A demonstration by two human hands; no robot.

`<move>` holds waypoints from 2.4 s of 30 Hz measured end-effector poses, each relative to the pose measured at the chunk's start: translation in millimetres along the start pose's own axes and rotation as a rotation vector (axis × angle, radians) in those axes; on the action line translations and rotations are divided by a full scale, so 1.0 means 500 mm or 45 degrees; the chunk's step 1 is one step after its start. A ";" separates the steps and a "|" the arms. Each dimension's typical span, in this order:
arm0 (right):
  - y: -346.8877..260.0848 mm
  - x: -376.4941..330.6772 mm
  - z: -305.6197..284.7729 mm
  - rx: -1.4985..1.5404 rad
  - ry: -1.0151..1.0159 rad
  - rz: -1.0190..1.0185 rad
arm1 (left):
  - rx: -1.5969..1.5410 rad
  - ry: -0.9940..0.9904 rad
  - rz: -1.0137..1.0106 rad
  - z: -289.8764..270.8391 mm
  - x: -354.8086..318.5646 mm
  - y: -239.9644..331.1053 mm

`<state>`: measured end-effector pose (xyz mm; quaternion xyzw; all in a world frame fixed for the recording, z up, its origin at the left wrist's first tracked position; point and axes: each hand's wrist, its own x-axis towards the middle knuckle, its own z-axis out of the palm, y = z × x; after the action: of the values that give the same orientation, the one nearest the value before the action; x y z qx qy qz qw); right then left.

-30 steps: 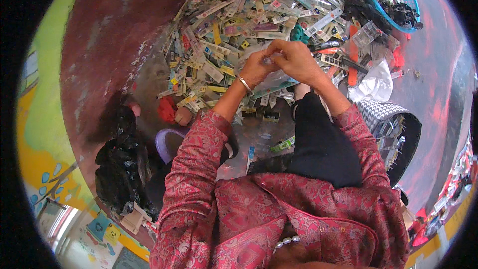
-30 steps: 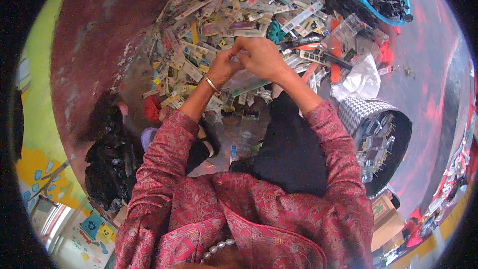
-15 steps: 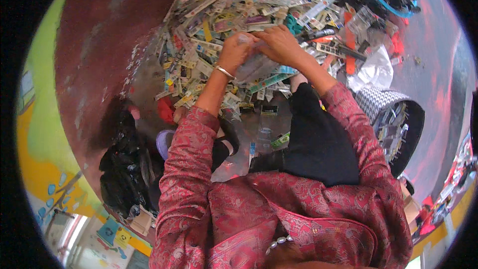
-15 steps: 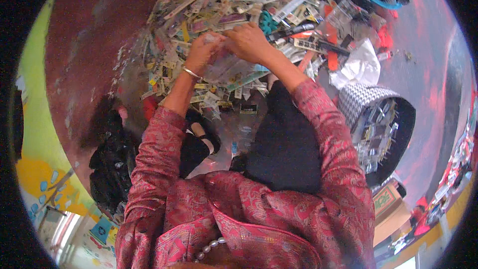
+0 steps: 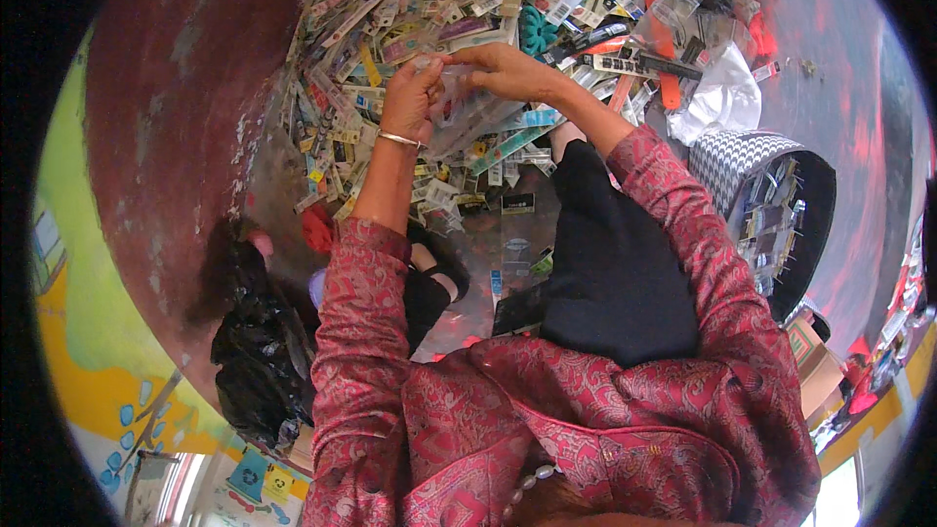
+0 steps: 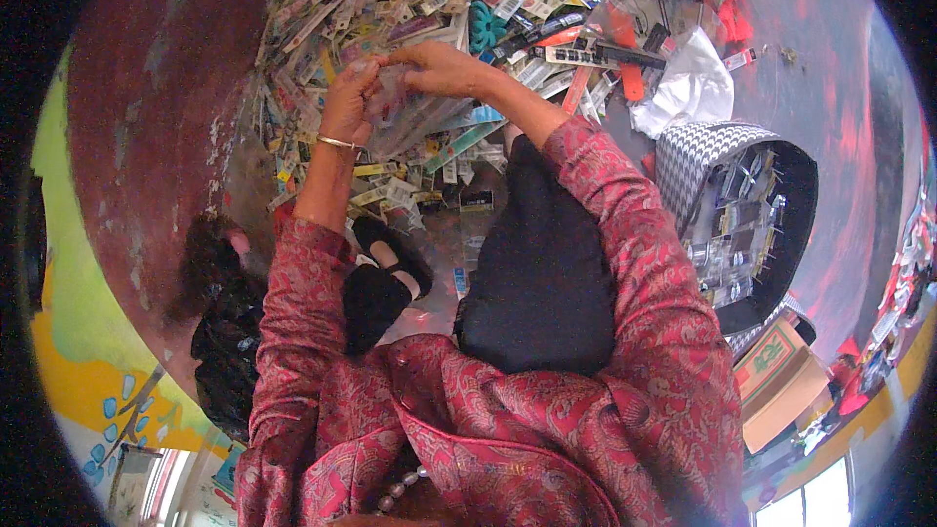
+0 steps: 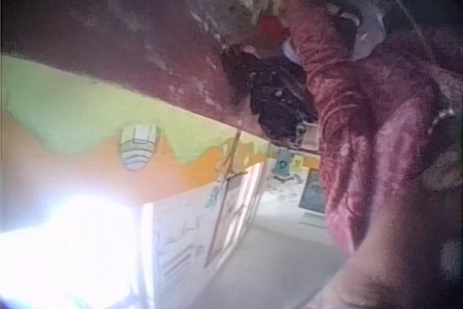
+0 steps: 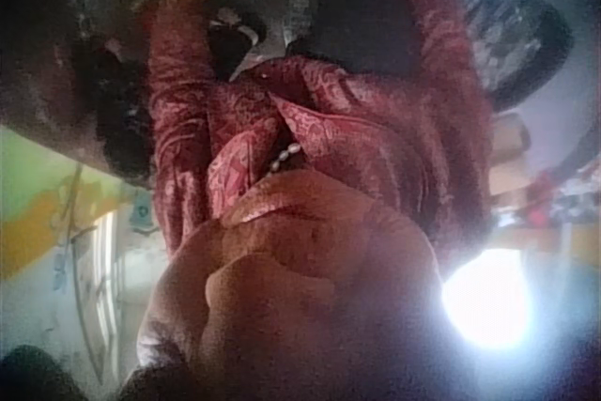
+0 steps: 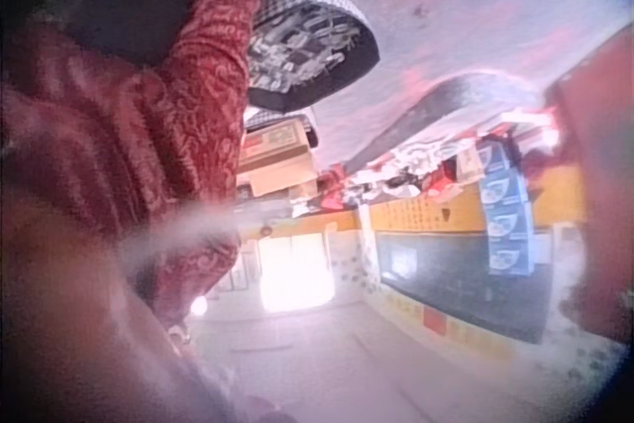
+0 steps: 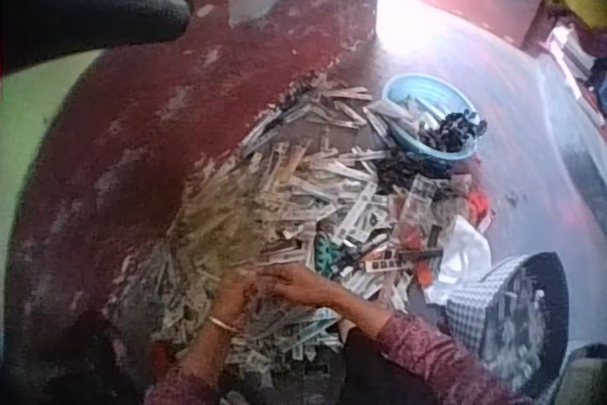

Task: The person sorts through various packaged items on the floor, picking them up to clean them with a cloth and then placing some of the items into a plastic bag.

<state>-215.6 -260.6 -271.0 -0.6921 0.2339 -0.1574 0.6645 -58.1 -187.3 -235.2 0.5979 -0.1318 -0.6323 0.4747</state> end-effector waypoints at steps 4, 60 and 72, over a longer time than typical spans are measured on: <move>-0.015 -0.012 0.016 -0.480 0.175 -0.150 | 0.031 0.035 0.008 0.019 -0.005 0.006; -0.055 -0.052 -0.058 0.965 0.634 0.157 | 1.737 0.046 0.587 0.089 0.016 -0.002; 0.027 -0.020 -0.009 0.114 0.566 0.211 | 0.994 -0.220 0.025 0.060 0.046 -0.019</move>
<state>-227.9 -259.0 -283.1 -0.5889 0.4230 -0.2610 0.6373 -84.8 -211.9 -249.0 0.6766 -0.4073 -0.5781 0.2051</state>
